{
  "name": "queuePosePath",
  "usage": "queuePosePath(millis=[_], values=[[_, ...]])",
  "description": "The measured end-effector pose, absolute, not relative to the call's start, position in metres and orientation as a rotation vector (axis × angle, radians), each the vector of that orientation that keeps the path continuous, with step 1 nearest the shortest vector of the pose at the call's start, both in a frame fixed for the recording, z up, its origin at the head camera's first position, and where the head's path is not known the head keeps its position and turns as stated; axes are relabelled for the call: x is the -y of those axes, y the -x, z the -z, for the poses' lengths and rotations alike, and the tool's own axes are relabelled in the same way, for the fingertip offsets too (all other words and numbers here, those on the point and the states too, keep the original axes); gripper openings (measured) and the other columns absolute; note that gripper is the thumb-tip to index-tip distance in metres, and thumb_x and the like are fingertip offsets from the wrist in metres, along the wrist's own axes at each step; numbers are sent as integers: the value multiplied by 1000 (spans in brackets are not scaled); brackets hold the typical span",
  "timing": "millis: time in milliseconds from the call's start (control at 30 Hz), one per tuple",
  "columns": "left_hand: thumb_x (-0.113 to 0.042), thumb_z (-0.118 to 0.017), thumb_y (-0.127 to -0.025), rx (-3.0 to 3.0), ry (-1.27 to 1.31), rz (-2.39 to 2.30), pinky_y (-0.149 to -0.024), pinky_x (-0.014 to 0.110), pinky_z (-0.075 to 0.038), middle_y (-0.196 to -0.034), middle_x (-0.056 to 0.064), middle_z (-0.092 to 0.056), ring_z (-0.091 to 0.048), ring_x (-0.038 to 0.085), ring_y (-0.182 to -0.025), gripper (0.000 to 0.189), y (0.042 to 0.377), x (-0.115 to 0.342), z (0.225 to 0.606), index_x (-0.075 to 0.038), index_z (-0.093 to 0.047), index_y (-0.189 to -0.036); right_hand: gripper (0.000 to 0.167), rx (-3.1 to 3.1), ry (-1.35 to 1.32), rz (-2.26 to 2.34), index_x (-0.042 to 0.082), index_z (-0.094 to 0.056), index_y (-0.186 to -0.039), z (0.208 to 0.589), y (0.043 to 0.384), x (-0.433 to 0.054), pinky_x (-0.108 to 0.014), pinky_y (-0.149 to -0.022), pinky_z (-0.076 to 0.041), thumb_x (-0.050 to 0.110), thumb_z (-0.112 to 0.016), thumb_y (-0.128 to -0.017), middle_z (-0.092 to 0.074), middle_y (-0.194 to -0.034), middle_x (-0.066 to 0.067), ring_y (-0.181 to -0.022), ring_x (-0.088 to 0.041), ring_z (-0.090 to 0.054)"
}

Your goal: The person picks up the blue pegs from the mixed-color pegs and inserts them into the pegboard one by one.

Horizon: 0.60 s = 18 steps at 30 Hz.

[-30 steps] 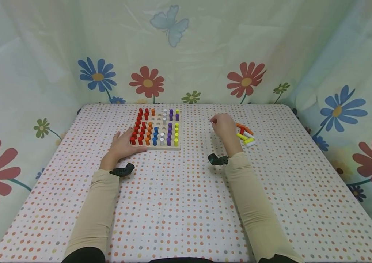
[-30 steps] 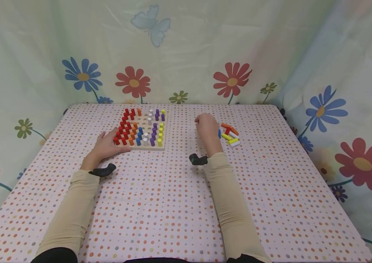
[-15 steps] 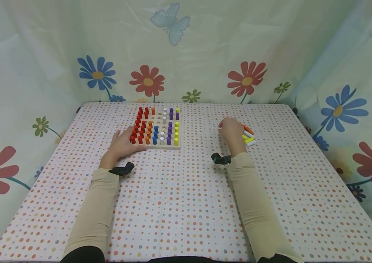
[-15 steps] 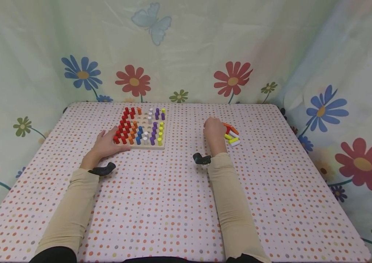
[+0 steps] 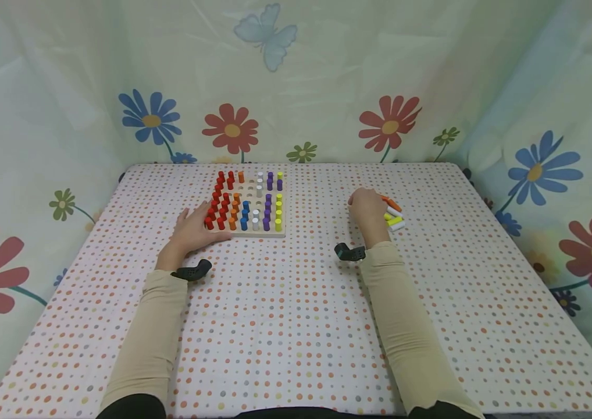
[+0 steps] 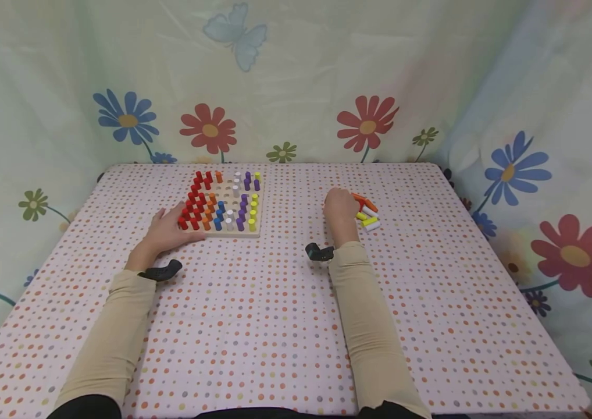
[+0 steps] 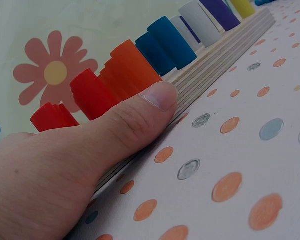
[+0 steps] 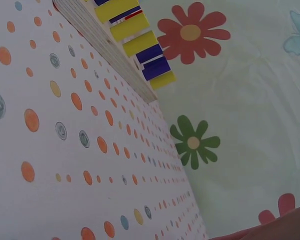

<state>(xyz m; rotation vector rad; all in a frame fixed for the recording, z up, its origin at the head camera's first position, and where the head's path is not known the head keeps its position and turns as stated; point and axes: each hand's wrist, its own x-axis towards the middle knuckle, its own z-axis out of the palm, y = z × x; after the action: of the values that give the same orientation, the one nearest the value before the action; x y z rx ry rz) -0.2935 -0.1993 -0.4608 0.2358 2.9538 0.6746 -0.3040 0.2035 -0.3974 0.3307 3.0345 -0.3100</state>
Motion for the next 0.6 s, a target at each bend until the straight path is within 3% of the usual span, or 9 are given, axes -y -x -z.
queuePosePath(millis=[333, 600], values=[[-90, -56, -55, -2964, -247, -687, -118, 53, 5, -159, 15, -18, -17, 32, -146, 134, 292, 198, 457, -8, -17, -153, 27, -3031, -344, 235, 10, -66, -118, 403, 308, -199, -53, -92, -48, 12, -47, -98, -61, -120, -17, -107, -35, -59], [-89, -57, -57, -2965, -259, -702, -118, 54, 4, -159, 15, -18, -17, 32, -146, 132, 292, 199, 458, -6, -18, -152, 26, -3042, -219, 305, 6, -66, -117, 403, 304, -189, -49, -91, -50, 11, -52, -96, -63, -121, -16, -109, -34, -59]])
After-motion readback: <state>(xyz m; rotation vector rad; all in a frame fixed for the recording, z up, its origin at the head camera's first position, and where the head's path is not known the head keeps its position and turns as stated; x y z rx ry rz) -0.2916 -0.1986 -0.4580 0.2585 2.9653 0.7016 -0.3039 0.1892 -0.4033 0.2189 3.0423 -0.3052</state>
